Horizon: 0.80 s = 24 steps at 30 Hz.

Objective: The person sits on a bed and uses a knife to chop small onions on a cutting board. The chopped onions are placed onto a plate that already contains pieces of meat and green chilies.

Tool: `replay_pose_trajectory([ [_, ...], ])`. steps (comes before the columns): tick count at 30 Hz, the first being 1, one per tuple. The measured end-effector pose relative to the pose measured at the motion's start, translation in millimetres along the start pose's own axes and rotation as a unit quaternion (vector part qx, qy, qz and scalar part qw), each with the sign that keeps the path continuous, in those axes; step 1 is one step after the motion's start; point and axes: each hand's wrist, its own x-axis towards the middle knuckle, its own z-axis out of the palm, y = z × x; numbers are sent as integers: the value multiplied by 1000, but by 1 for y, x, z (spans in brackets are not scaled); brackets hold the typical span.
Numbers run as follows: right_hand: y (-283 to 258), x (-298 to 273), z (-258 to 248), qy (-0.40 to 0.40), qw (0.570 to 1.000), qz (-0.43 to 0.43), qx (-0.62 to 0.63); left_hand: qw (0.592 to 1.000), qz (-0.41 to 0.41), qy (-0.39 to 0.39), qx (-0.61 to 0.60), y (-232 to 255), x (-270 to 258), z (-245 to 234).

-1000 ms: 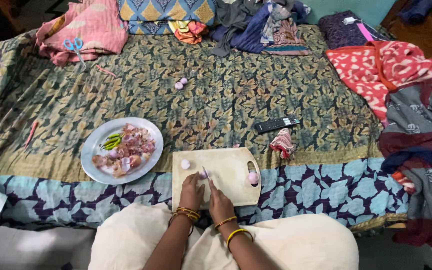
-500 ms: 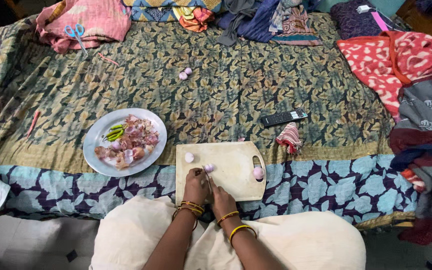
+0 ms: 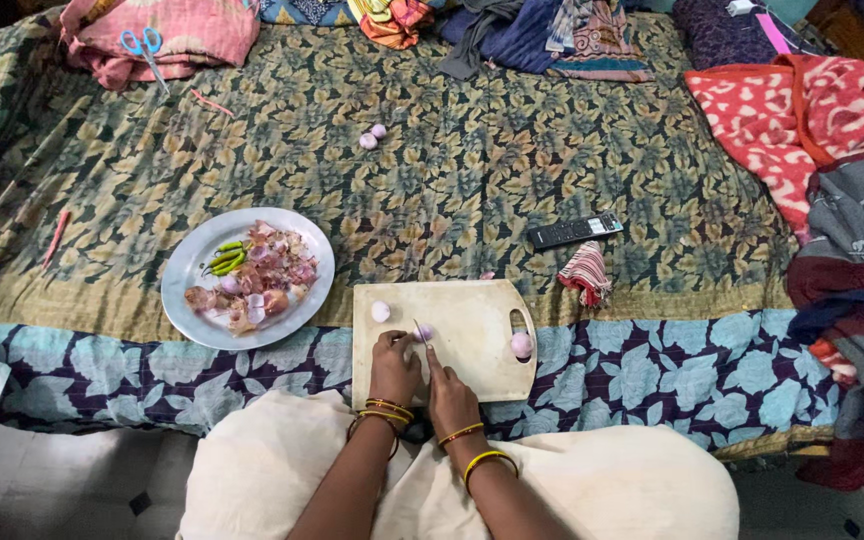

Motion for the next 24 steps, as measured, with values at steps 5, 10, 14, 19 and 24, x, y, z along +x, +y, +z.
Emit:
replay_pose_trajectory([
  [5,2,1,2,-25,999,-2,-31,1000,6,1,12,3,2,-1],
  [10,7,3,7,-62,995,7,-73,999,12,-3,31,4,1,1],
  [14,12,5,15,-84,993,4,-85,999,29,-5,37,-4,-1,3],
  [19,15,10,18,-116,986,5,-122,995,66,-36,60,-7,-5,3],
  [24,24,0,13,24,996,-5,86,992,84,-59,71,-5,-6,0],
])
